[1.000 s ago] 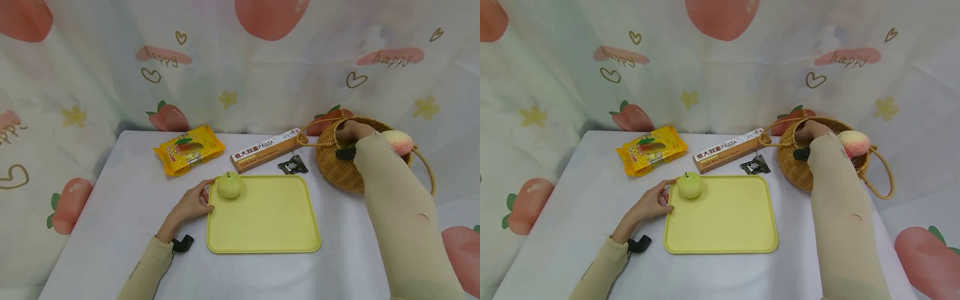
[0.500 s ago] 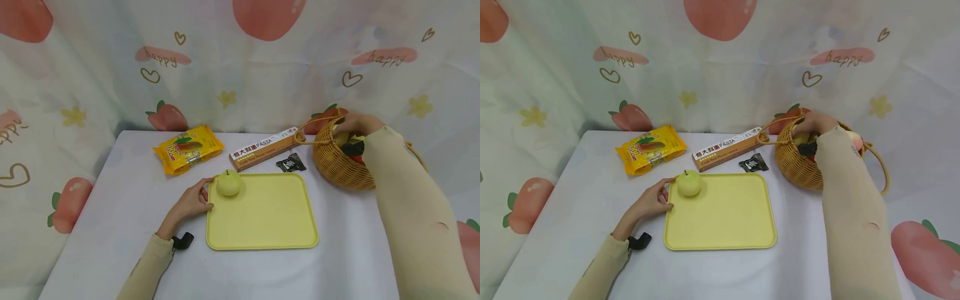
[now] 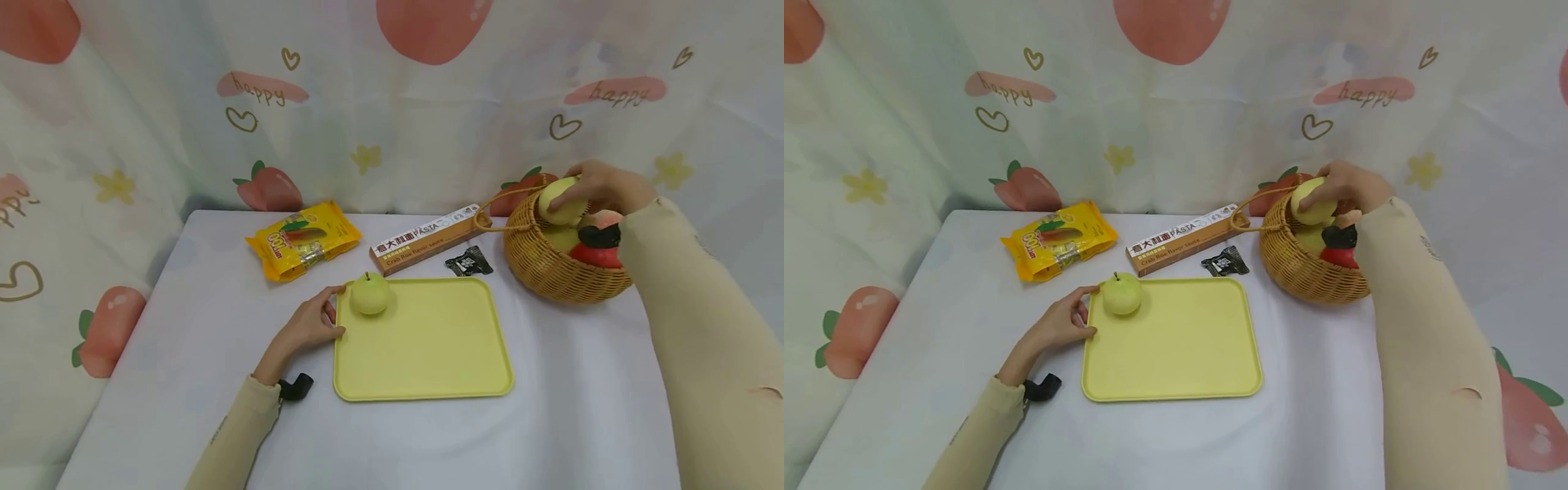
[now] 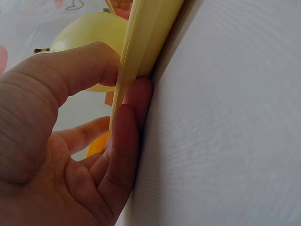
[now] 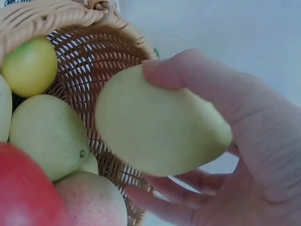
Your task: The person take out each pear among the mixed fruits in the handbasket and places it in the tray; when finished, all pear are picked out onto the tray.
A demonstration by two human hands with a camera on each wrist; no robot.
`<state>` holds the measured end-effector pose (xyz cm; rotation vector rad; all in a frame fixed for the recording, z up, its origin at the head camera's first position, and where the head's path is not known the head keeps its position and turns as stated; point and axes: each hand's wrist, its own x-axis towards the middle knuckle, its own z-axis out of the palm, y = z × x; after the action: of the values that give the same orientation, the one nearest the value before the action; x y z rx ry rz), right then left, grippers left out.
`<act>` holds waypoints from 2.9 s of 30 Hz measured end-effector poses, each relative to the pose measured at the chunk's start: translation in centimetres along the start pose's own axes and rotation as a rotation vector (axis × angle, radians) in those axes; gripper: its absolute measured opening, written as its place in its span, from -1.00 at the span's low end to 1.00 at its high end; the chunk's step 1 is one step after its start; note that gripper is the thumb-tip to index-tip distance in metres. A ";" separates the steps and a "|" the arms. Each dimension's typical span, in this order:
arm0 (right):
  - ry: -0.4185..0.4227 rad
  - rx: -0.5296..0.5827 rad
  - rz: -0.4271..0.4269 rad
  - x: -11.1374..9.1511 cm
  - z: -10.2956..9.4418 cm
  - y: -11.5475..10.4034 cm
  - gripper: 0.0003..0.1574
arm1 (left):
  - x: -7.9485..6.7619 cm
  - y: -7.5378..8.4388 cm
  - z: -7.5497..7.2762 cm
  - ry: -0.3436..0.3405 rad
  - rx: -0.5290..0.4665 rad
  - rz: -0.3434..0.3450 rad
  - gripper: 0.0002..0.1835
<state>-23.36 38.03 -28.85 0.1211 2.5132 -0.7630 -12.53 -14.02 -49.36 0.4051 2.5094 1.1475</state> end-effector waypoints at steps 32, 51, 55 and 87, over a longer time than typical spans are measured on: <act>0.523 0.072 -0.361 -4.7 7.1 -1.4 -0.05 | 0.0 -0.6 -0.1 0.007 -0.029 -0.027 -0.12; 0.459 0.079 -0.635 -2.4 17.1 -4.2 -0.03 | -0.1 0.0 0.1 0.047 -0.041 0.026 -0.21; 0.372 0.103 -0.633 -1.3 19.5 -4.8 -0.01 | -0.1 0.2 0.2 0.063 -0.032 0.008 -0.24; 0.243 0.105 -0.729 1.1 27.6 -7.0 -0.03 | -0.3 0.6 0.7 0.118 -0.025 0.010 -0.25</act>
<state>-13.64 17.11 -45.62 -0.7466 2.7480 -1.2141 -11.88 -13.25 -49.26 0.3535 2.5925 1.2396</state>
